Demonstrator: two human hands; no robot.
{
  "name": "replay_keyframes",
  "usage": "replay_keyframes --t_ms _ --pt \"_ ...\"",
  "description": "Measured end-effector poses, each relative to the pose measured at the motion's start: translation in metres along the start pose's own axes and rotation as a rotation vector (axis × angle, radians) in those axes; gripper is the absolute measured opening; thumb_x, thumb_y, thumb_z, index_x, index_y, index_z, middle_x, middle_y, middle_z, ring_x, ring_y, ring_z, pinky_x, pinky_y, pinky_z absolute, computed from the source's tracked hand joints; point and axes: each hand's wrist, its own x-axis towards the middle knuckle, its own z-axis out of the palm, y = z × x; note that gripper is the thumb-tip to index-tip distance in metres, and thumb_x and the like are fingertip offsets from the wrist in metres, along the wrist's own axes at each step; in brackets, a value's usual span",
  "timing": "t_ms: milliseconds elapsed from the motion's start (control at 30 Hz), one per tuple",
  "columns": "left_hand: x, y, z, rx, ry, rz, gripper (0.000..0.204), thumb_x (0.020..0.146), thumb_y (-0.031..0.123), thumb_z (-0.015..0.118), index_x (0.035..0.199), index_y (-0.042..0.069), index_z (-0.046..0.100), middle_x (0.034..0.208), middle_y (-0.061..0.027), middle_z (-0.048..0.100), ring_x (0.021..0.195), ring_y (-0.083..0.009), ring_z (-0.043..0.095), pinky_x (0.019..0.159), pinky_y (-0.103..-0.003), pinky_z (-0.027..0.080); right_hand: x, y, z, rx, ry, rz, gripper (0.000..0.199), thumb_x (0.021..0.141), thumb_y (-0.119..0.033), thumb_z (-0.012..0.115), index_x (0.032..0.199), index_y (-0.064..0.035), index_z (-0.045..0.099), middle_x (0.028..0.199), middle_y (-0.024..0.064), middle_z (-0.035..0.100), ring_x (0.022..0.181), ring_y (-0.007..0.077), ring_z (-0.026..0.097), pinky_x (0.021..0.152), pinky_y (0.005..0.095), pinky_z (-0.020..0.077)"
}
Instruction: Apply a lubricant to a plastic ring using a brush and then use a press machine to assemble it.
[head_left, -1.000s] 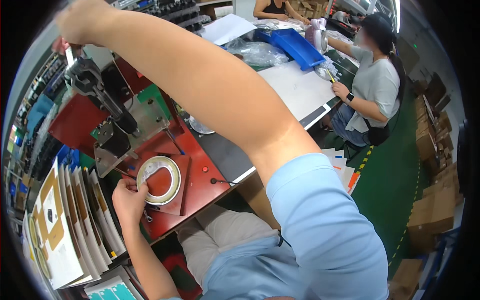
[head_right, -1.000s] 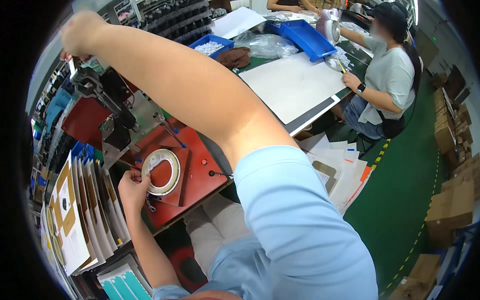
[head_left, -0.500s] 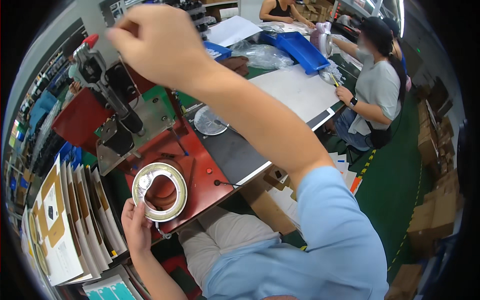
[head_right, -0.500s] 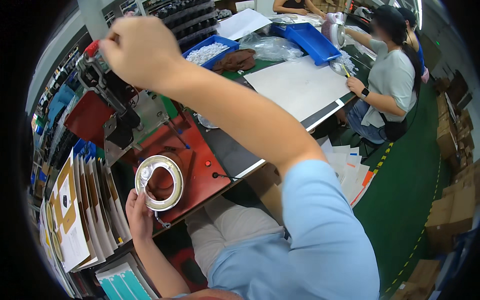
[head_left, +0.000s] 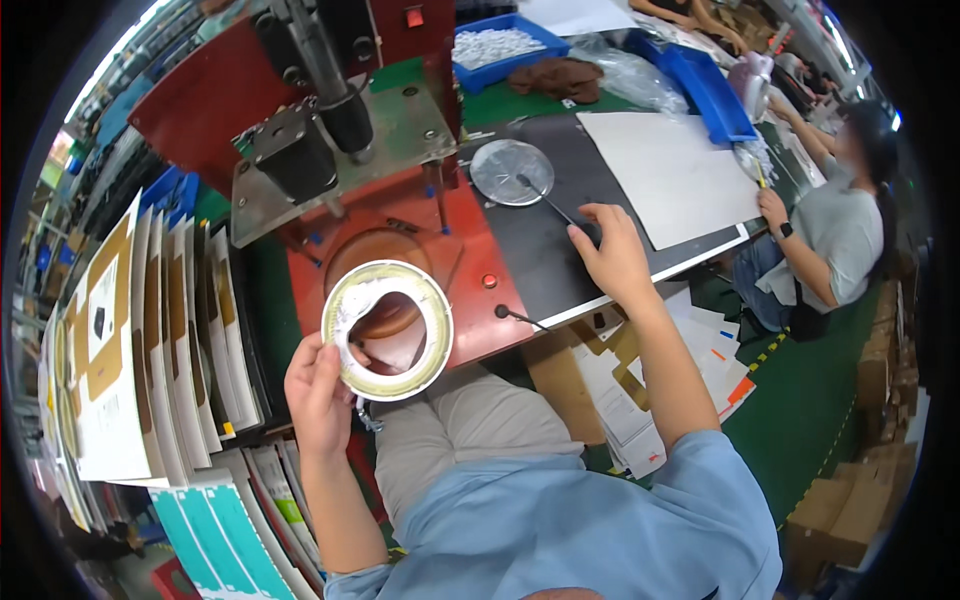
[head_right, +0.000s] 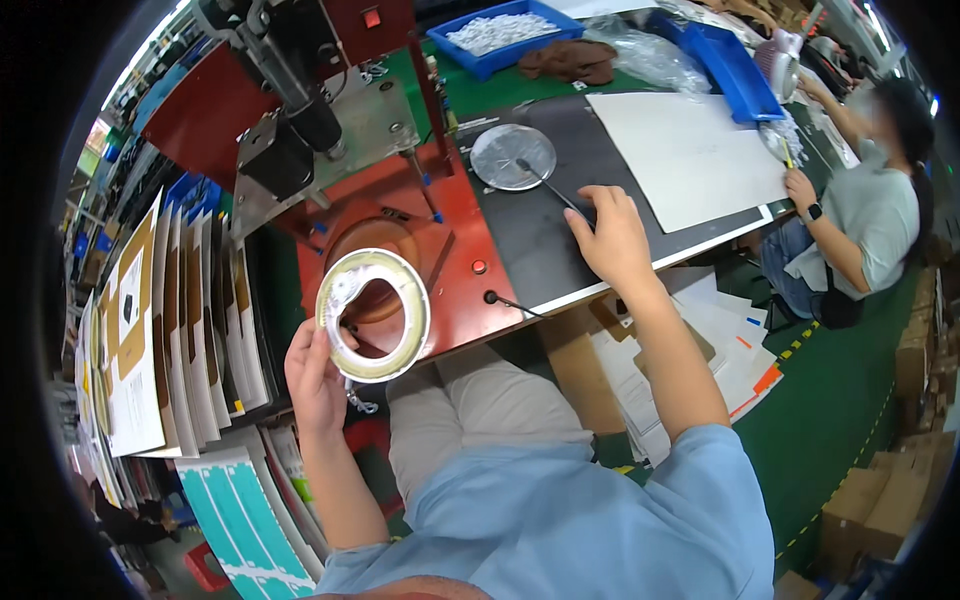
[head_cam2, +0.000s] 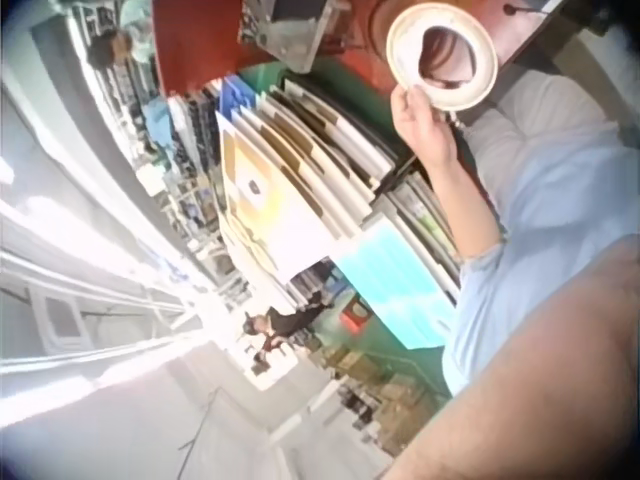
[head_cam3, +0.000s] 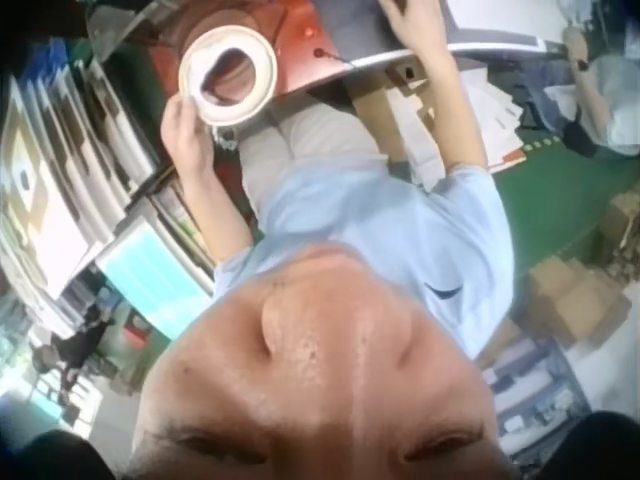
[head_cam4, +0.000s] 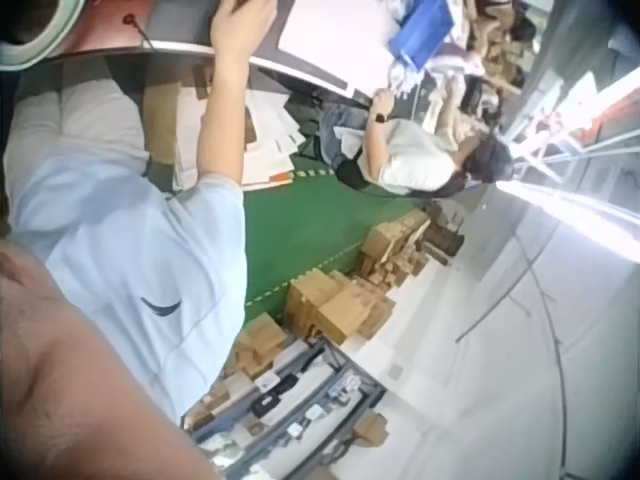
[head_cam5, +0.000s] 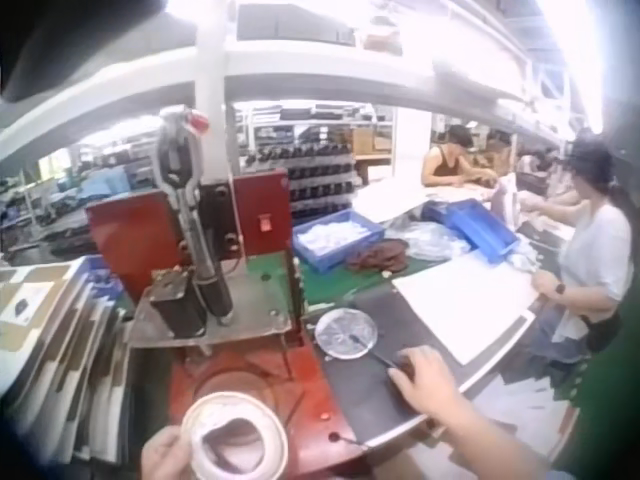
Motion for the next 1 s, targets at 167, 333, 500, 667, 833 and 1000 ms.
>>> replay_keyframes --t_ms 167,333,500,667,833,1000 --pt "-0.001 -0.006 -0.001 0.007 0.033 -0.009 0.021 0.11 0.018 0.056 0.118 -0.001 0.062 0.092 -0.0076 0.073 0.066 -0.0041 0.056 0.056 -0.019 0.039 0.006 0.003 0.025 -0.084 0.021 -0.037 0.027 0.092 -0.021 0.078 0.109 -0.0026 0.068 0.109 0.0154 0.068 0.102 0.0364 0.063 0.088 0.0441 0.0529" --pt "0.002 -0.004 -0.002 -0.012 0.02 -0.032 0.023 0.109 0.019 0.057 0.119 -0.001 0.061 0.093 -0.0088 0.072 0.07 -0.0059 0.061 0.058 -0.019 0.042 0.026 0.008 0.029 0.051 0.038 0.117 0.02 0.094 -0.019 0.077 0.097 -0.002 0.066 0.095 0.0162 0.068 0.09 0.0356 0.067 0.079 0.0439 0.0537" --pt "0.0 -0.002 -0.008 -0.05 -0.021 -0.041 0.025 0.109 0.019 0.057 0.12 -0.003 0.06 0.095 -0.0121 0.072 0.08 -0.0126 0.067 0.07 -0.024 0.053 0.065 -0.002 0.035 0.108 0.011 0.017 0.019 0.098 -0.016 0.073 0.109 -0.0006 0.072 0.099 0.0171 0.076 0.091 0.032 0.075 0.08 0.0377 0.0572" --pt "0.001 -0.003 -0.005 -0.066 -0.002 -0.045 0.025 0.109 0.02 0.058 0.12 -0.003 0.06 0.096 -0.0122 0.072 0.082 -0.0126 0.067 0.072 -0.025 0.053 0.077 -0.003 0.042 0.003 0.006 -0.049 0.019 0.097 -0.017 0.073 0.109 -0.0028 0.075 0.1 0.0159 0.076 0.091 0.0332 0.074 0.081 0.0395 0.0574" --pt "0.0 -0.001 -0.002 -0.023 -0.046 -0.029 0.026 0.109 0.022 0.057 0.12 -0.001 0.061 0.096 -0.0086 0.07 0.084 -0.0102 0.065 0.077 -0.023 0.051 0.081 0.002 0.032 0.036 0.002 -0.021 0.016 0.097 -0.019 0.07 0.102 -0.0068 0.077 0.096 0.014 0.074 0.09 0.0366 0.071 0.078 0.0437 0.0558" --pt "0.001 -0.003 -0.005 -0.027 -0.041 -0.032 0.026 0.109 0.021 0.058 0.121 -0.002 0.061 0.095 -0.0097 0.072 0.079 -0.0092 0.065 0.07 -0.021 0.048 0.083 -0.004 0.043 0.052 0.008 -0.024 0.017 0.097 -0.02 0.07 0.104 -0.0066 0.077 0.102 0.0142 0.075 0.094 0.037 0.071 0.081 0.0432 0.0561"
